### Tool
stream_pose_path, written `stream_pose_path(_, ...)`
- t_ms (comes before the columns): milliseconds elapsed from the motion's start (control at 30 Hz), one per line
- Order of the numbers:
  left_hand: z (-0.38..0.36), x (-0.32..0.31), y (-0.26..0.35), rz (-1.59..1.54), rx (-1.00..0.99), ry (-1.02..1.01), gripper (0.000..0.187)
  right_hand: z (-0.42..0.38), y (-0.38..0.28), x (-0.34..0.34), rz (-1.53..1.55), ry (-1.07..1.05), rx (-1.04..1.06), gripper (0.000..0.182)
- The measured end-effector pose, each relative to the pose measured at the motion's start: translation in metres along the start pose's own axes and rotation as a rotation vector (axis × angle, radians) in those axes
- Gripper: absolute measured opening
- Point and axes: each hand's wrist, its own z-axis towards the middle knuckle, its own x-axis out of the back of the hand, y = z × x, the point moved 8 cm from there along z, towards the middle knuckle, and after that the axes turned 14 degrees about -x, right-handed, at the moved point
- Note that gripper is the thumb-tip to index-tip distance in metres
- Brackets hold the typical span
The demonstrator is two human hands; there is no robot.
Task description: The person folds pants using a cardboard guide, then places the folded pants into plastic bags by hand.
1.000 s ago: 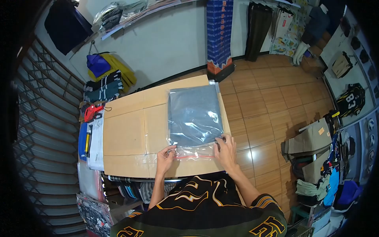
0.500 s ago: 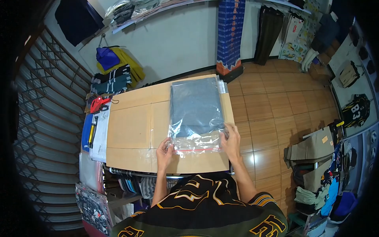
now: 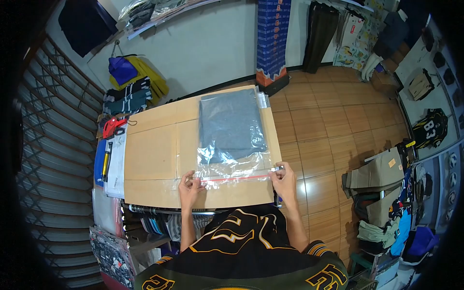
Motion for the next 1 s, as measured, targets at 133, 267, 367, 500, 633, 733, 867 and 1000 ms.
stream_pose_path(133, -0.002, 0.002, 0.002, 0.032, -0.012, -0.008, 0.039, -0.001, -0.001, 0.002, -0.043, 0.002, 0.021, 0.035)
stream_pose_path(267, -0.004, 0.002, 0.005, 0.000, -0.011, -0.001, 0.038, 0.002, 0.005, -0.001, -0.026, -0.021, 0.017, 0.029)
stream_pose_path(367, -0.005, 0.002, 0.006, -0.008, -0.014, -0.012, 0.038, 0.006, 0.011, -0.002, 0.005, -0.030, 0.031, 0.026)
stream_pose_path(500, -0.003, 0.003, 0.005, -0.006, -0.071, -0.030, 0.040, 0.003, 0.005, -0.002, -0.006, -0.016, 0.072, 0.025)
stream_pose_path(633, -0.004, 0.002, 0.007, -0.031, -0.072, 0.010, 0.034, 0.004, 0.011, -0.003, -0.027, -0.010, 0.062, 0.025)
stream_pose_path(733, -0.004, 0.004, 0.007, -0.020, -0.109, 0.019, 0.030, 0.004, 0.013, -0.005, -0.013, -0.014, 0.054, 0.025)
stream_pose_path(867, -0.005, 0.004, 0.002, -0.035, -0.100, 0.045, 0.028, 0.004, 0.013, -0.005, 0.006, 0.006, 0.066, 0.026)
stream_pose_path(1000, -0.006, 0.001, -0.004, -0.104, -0.062, 0.052, 0.030, 0.000, 0.009, -0.005, -0.052, 0.027, 0.076, 0.028)
